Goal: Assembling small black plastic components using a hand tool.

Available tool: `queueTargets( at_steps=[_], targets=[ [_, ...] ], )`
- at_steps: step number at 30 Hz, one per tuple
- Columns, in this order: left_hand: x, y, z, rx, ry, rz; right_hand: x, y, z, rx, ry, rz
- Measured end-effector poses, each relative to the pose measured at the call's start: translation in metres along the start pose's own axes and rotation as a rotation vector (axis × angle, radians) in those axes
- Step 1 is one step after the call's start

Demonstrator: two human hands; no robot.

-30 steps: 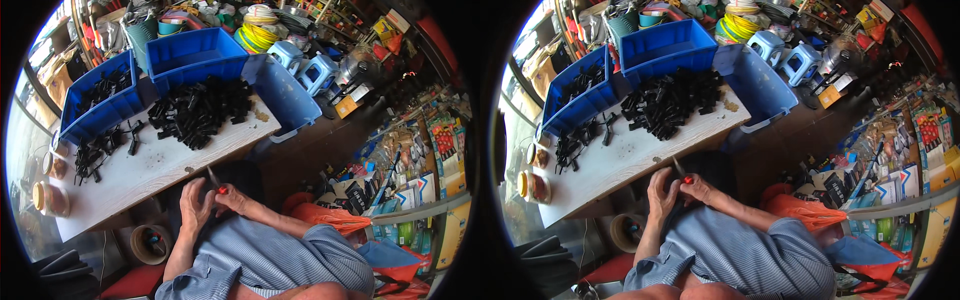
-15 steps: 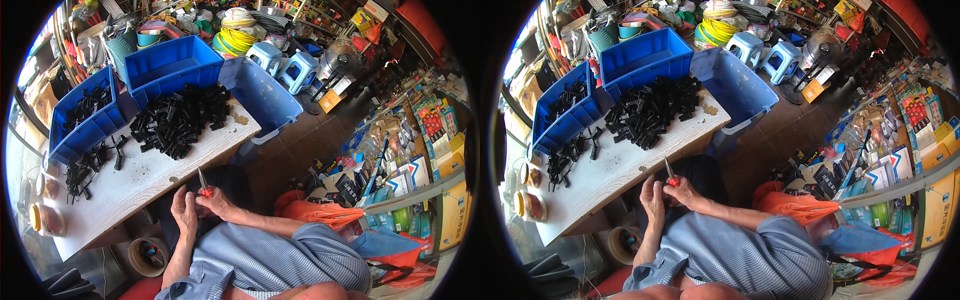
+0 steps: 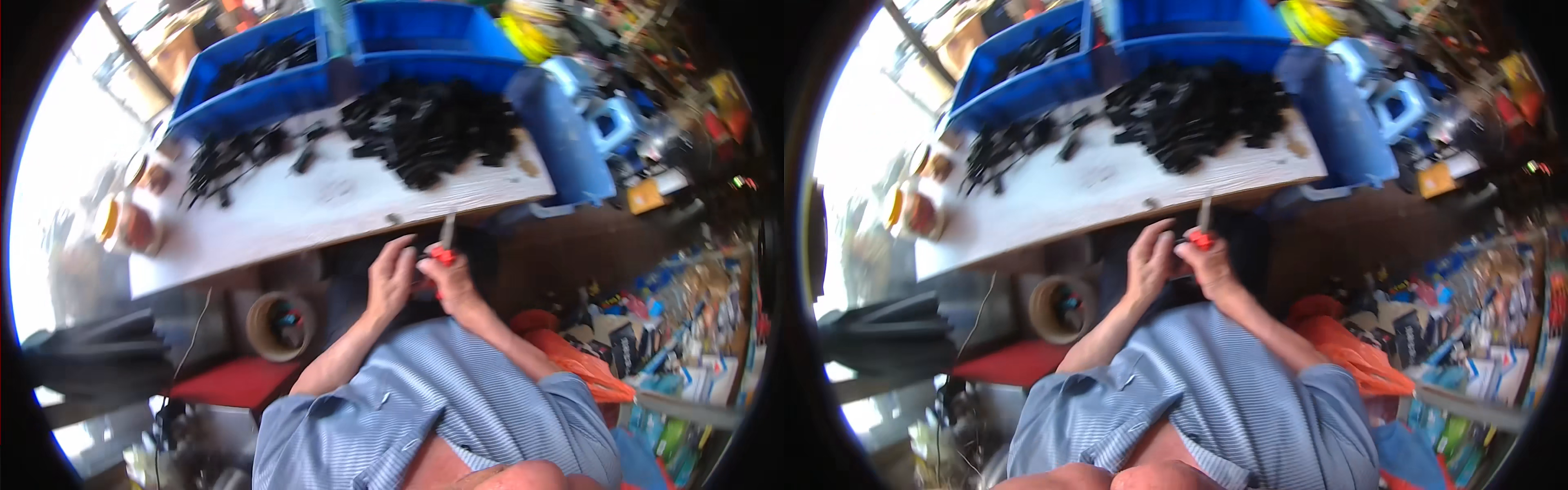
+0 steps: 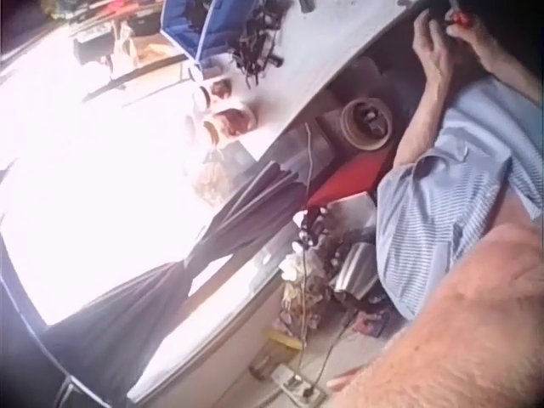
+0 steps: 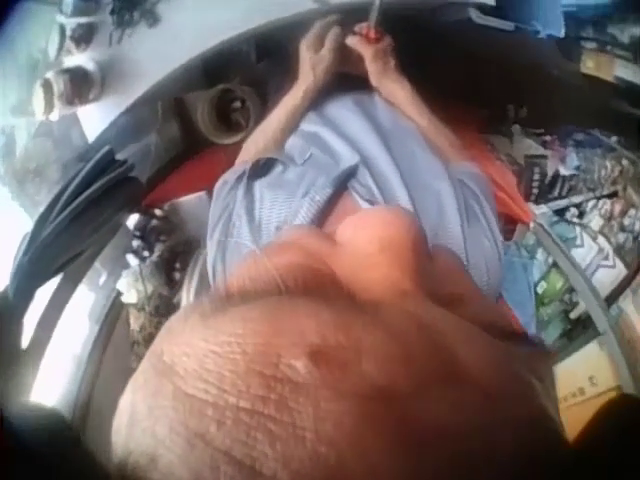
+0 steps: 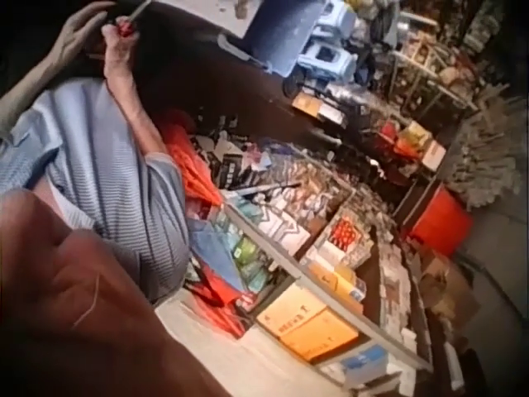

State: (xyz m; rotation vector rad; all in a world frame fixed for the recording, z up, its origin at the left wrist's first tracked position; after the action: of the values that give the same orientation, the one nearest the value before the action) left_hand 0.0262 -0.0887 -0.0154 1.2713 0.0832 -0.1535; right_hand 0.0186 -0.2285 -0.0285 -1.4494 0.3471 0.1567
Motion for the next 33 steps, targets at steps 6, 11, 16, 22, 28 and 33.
queueTargets(
  at_steps=[6, 11, 16, 22, 28, 33],
  targets=[
    [0.003, -0.021, -0.017, -0.145, -0.089, -0.103, 0.007, -0.015, 0.013, 0.076, -0.127, 0.057],
    [0.005, -0.008, -0.018, -0.222, -0.05, -0.272, 0.011, -0.004, 0.01, 0.076, -0.205, 0.079],
    [0.01, 0.002, -0.015, -0.416, -0.001, -0.463, 0.007, -0.012, 0.016, 0.068, -0.172, 0.105],
    [0.016, -0.001, 0.002, -0.504, 0.146, -0.51, 0.001, -0.018, 0.025, 0.009, -0.086, 0.092],
    [0.012, -0.013, -0.006, -0.517, 0.011, -0.466, 0.001, -0.013, 0.017, -0.018, -0.123, 0.087],
    [0.006, -0.007, -0.021, -0.335, -0.124, -0.275, 0.01, -0.025, 0.014, 0.026, -0.208, 0.075]
  ],
)
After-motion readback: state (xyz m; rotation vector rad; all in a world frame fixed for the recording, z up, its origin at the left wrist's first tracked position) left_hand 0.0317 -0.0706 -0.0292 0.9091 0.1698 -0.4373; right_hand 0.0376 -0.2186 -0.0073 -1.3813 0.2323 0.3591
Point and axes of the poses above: each hand's wrist, its own x-axis towards the middle knuckle, its own z-axis out of the palm, y = z × x, the point moved 1 cm from there along x, towards the middle knuckle, and after that the axes turned 7 degrees about -x, right-handed, at the moved point
